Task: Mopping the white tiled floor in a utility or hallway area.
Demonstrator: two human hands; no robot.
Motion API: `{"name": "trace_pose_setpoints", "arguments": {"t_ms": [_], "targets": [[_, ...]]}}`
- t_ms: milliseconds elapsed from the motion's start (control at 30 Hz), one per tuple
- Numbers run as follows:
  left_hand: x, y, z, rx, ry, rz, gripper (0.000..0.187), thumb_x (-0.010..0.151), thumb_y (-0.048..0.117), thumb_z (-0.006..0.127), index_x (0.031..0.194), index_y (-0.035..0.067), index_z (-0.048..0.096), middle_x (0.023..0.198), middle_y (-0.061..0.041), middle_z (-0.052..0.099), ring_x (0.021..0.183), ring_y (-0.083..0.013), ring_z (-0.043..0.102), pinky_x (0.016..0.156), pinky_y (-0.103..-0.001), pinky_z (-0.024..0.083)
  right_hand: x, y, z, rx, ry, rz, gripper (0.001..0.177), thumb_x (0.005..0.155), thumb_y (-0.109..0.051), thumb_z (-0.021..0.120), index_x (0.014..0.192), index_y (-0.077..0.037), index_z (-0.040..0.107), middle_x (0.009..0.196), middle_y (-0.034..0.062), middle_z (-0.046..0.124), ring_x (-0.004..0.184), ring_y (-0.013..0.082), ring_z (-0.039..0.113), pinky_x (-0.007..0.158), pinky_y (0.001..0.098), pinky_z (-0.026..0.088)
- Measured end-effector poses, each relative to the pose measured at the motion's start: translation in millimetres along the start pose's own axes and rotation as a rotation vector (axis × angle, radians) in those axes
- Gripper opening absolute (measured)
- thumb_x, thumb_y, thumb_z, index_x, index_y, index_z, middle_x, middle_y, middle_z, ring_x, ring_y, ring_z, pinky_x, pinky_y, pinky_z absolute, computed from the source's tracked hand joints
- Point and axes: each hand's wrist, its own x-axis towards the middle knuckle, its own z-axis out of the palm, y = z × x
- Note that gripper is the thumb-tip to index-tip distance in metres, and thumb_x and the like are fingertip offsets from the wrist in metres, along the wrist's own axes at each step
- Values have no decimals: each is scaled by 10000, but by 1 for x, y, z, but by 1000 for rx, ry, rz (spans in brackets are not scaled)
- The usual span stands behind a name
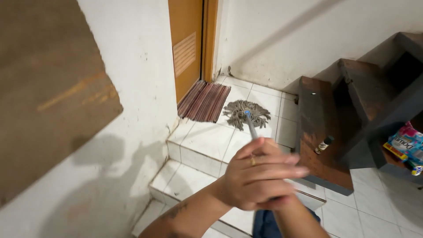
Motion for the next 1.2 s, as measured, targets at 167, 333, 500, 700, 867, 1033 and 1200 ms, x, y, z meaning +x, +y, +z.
{"name": "trace_pose_setpoints", "arguments": {"t_ms": [167,333,500,700,867,1033,1200], "targets": [[-100,-88,11,-78,-8,-11,153,1073,285,726,1060,151,652,1118,-2,729,1193,-180,712,1234,-451,409,-17,62,97,148,220,105,210,900,-31,764,1064,-78,641,902,73,649,799,235,617,761,322,518],[-142,-130,-5,132,-280,27,156,974,296,749,965,188,637,1027,33,720,1088,-139,709,1179,-489,422,-16,108,111,279,-154,473,240,841,-1,629,1076,-44,603,999,97,632,867,233,603,796,337,559],[-50,-135,-69,46,-172,120,151,951,269,747,1043,182,664,980,12,706,995,-154,715,1171,-502,443,62,6,77,-66,-246,412,204,871,-84,582,1059,-58,656,1036,126,666,975,292,642,872,380,534],[-5,-124,-114,-636,131,42,249,960,119,780,1124,112,593,911,-23,693,832,-196,719,918,-399,615,87,-79,80,-132,-117,-104,161,837,-165,612,960,-98,691,1013,100,712,992,313,656,890,418,492],[-109,-165,-40,-529,158,-143,227,888,15,786,1036,83,627,844,-43,686,766,-222,718,728,-348,573,42,5,138,121,-9,208,302,872,-219,796,756,-45,579,751,84,644,656,256,613,611,342,502],[-131,-151,-19,-387,-29,-399,144,894,53,749,1015,109,694,914,-45,718,841,-251,731,861,-384,575,45,31,113,-128,-338,297,276,799,-247,799,790,-46,609,781,95,697,714,286,674,652,380,541],[-57,-116,-41,-552,-47,-270,86,958,145,764,1021,127,709,939,-23,762,874,-216,766,893,-343,605,76,-39,36,-209,-624,371,145,795,-166,685,915,-86,670,876,91,730,787,276,720,686,381,566]]}}
